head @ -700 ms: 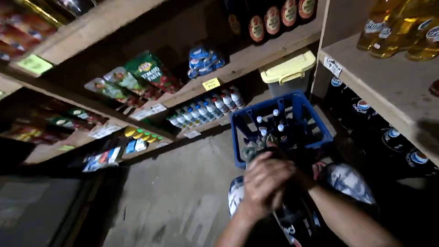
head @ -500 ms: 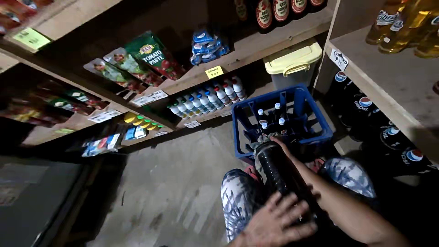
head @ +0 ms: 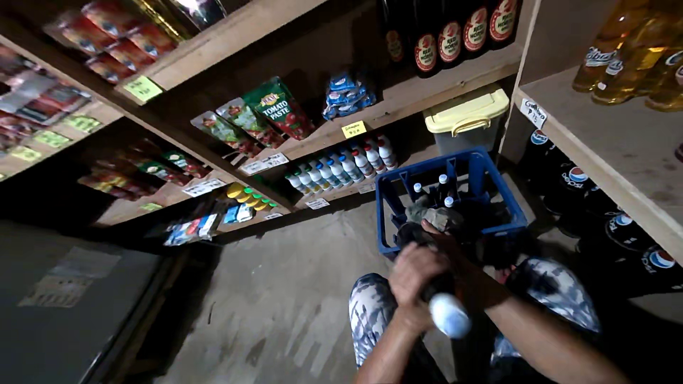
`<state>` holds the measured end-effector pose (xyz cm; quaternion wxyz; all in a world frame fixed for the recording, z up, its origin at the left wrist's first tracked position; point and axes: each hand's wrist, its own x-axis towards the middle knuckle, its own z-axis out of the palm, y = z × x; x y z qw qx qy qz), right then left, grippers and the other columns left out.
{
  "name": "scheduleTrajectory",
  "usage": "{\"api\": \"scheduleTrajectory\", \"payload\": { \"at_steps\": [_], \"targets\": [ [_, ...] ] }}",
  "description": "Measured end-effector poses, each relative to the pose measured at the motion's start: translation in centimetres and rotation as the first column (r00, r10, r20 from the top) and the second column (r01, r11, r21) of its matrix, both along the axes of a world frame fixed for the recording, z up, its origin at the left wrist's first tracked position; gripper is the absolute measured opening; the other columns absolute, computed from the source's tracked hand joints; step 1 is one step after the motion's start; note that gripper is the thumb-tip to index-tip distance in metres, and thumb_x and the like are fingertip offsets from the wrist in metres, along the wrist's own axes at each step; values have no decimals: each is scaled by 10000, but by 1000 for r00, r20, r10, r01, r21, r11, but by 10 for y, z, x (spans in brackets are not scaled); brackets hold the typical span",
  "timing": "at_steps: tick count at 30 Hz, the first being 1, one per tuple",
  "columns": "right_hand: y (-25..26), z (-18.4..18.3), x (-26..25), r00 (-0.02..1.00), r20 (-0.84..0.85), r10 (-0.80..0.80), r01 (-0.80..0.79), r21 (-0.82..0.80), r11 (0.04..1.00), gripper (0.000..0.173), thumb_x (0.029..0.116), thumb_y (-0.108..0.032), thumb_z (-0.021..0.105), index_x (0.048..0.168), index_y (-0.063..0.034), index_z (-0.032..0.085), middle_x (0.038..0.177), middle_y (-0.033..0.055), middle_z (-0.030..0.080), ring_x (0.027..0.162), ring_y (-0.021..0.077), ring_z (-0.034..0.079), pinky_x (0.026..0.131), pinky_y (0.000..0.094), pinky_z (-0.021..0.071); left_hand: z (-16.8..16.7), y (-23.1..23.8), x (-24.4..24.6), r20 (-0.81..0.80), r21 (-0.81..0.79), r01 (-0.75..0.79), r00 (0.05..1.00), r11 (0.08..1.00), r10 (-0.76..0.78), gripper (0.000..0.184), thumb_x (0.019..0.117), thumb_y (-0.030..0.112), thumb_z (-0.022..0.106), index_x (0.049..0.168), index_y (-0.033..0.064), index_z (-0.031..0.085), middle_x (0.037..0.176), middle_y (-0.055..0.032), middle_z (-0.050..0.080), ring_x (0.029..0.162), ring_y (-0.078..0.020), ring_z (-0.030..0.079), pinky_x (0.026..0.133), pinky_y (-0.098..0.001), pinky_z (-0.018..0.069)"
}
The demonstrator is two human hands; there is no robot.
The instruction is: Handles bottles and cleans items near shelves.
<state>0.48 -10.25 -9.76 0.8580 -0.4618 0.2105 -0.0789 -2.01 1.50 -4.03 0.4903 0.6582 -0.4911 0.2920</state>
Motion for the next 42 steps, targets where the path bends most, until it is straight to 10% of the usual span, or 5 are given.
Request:
{"api": "scheduleTrajectory", "payload": {
  "at_steps": [6, 12, 19, 33, 42],
  "targets": [
    [-11, 82, -27, 972, 219, 88, 26, -470, 882, 451, 1044, -291, 551, 1272, 93, 609, 1167, 150, 696, 1082, 89, 652, 999, 286, 520, 53, 2, 49, -346, -207, 202, 900, 957, -264, 224, 872, 309, 762, 1084, 255, 711, 1035, 134, 736, 1090, -14, 658, 1232, -410, 305],
    [-23, 36, -25, 960, 264, -91, 261, -730, 632, 464, 1029, -290, 582, 1269, 102, 642, 1229, 238, 689, 1169, 260, 670, 1050, 408, 516, 83, -7, 57, -350, -355, 199, 878, 914, -327, 193, 869, 275, 762, 1061, 271, 746, 1012, 102, 750, 1013, -63, 692, 1068, -331, 493],
    [-122, 49, -37, 726, 428, -538, 681, -555, 477, 427, 1001, -215, 624, 1189, 167, 590, 1083, 173, 686, 1022, 60, 654, 956, 254, 533, 108, -59, 96, -341, -435, 176, 876, 883, -342, 142, 891, 248, 747, 1029, 267, 725, 1035, 87, 740, 947, -68, 698, 849, -277, 591],
    [-147, 55, -48, 602, 389, -697, 798, -335, 502, 219, 1022, -123, 541, 1165, 44, 543, 998, -145, 694, 973, -85, 661, 924, 164, 564, -76, -247, 216, -727, 117, 21, 683, 993, 71, 375, 886, 186, 793, 1175, -8, 652, 1005, -161, 710, 906, -239, 695, 846, -450, 571],
    [-133, 46, -42, 695, 476, -539, 717, -404, 568, 121, 996, -162, 618, 1112, -134, 632, 989, -244, 712, 977, -114, 659, 919, 132, 556, -174, -273, 230, -681, 673, 152, 511, 724, 525, 565, 924, 342, 758, 1324, -30, 613, 1293, -262, 647, 1246, -390, 610, 1092, -540, 448]
  ]
}}
